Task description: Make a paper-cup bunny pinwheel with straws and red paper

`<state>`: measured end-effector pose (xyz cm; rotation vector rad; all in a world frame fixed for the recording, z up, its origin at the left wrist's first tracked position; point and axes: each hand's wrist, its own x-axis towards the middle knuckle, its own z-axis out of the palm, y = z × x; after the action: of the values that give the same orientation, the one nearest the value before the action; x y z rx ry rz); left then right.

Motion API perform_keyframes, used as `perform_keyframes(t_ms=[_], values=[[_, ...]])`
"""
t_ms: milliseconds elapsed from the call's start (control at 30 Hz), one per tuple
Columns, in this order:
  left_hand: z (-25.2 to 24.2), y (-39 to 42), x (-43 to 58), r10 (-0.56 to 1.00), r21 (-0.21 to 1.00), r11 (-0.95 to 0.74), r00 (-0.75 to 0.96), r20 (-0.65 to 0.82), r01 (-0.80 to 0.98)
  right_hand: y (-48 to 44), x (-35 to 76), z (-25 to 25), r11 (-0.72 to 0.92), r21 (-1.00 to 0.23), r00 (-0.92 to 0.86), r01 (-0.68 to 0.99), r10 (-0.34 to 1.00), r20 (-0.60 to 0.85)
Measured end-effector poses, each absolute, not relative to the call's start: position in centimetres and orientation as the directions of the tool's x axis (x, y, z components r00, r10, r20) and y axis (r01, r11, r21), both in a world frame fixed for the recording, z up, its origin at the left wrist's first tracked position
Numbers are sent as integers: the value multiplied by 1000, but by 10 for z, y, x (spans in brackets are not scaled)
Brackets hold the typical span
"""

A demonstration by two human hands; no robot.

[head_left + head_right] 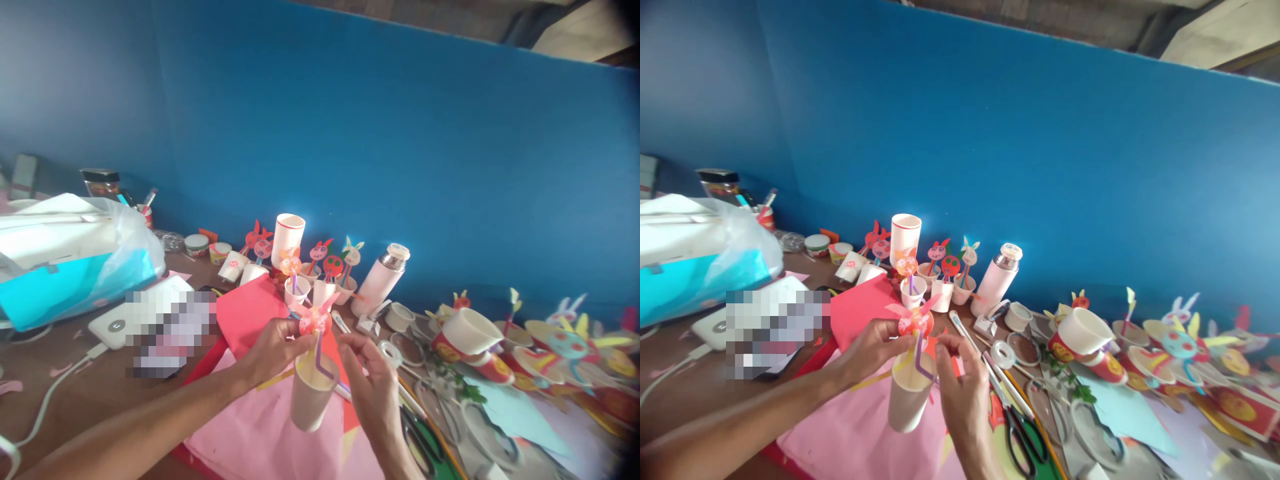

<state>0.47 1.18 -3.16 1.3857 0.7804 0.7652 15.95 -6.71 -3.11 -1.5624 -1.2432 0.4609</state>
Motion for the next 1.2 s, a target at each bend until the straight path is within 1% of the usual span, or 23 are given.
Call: perform_keyframes(t_ms=[67, 167, 267, 333, 467, 633, 833, 967, 1100, 1200], values=[[-30, 12, 4, 848, 1000, 16, 530, -18, 9, -71, 154, -29, 120, -784, 297, 609, 882, 366], [-26, 10, 4, 827, 1000, 7, 562, 1, -13, -73, 146, -28, 189, -638, 161, 747, 879, 449], [-24, 8, 4, 815, 1000, -8, 578, 24, -30, -71, 143, -29, 214, -522, 91, 826, 862, 499], [-23, 7, 3, 823, 999, -28, 566, 33, -18, -70, 144, -30, 220, -481, 76, 849, 849, 522], [-22, 6, 3, 793, 998, -67, 607, 54, -2, -69, 146, -33, 213, -446, 77, 869, 833, 547], [-19, 2, 5, 795, 994, -111, 602, 78, 18, -68, 147, -34, 192, -427, 81, 884, 836, 542], [-21, 0, 5, 781, 956, -276, 603, 162, 101, -66, 148, -39, 161, -398, 104, 903, 817, 568], [-21, -3, 5, 755, 948, -308, 628, 190, 84, -63, 149, -44, 150, -392, 116, 908, 808, 578], [-16, -10, 7, 734, 950, -301, 655, 179, 79, -61, 150, -46, 129, -389, 146, 912, 785, 602], [-13, -13, 8, 732, 948, -309, 655, 186, 77, -61, 151, -46, 120, -364, 149, 924, 764, 628]])
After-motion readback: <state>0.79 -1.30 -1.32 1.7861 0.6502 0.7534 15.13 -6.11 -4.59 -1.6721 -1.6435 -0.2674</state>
